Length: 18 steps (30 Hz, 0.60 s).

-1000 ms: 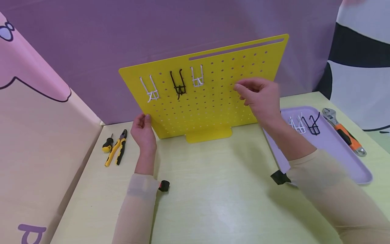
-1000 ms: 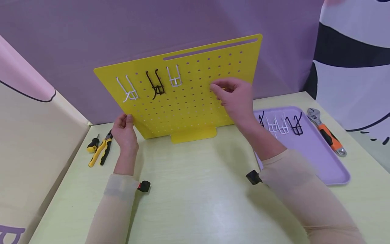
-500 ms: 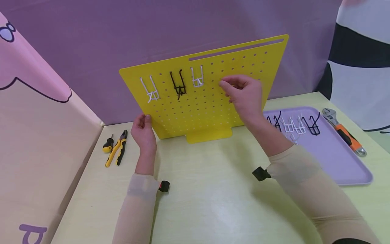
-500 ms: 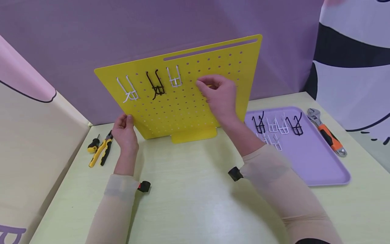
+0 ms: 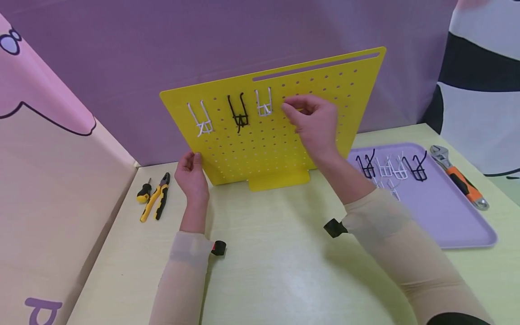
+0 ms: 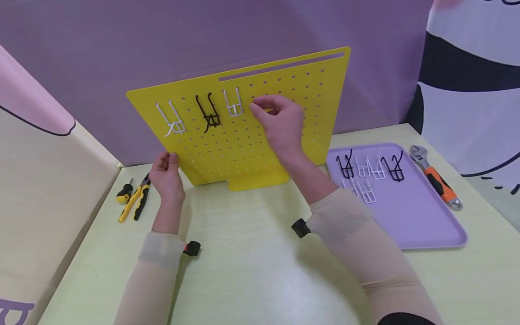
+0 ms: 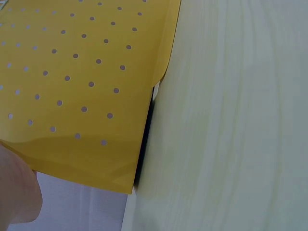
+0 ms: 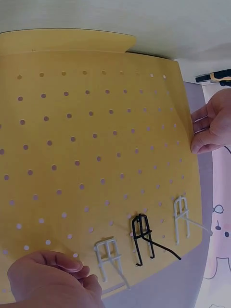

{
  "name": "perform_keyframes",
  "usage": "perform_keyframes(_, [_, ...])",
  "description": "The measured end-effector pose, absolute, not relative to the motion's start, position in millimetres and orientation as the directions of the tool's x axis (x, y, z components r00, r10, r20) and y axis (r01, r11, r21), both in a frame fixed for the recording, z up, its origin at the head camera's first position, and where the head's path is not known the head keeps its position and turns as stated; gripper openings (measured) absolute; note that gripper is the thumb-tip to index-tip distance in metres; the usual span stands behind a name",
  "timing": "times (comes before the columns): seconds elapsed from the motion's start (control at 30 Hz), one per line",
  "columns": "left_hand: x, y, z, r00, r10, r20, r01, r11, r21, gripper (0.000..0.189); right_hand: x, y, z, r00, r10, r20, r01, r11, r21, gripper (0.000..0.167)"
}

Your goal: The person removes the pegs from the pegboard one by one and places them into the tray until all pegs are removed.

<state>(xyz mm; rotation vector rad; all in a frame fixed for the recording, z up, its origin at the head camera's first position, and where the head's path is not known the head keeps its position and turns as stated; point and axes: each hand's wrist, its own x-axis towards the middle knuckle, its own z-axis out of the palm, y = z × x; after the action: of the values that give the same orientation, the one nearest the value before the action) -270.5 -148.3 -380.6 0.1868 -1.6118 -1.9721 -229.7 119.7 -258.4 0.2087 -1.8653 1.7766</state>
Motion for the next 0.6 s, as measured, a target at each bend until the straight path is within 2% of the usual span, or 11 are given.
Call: perform_keyframes(0.6, [-270.0,-148.6,-381.1,-0.826,-0.510,0.242,0.340,-0.108,0.934,0.024,-236.3,94.3,-255.9,-0.778,0.326,0.537,-0.502,0.190,-0.844,0.021])
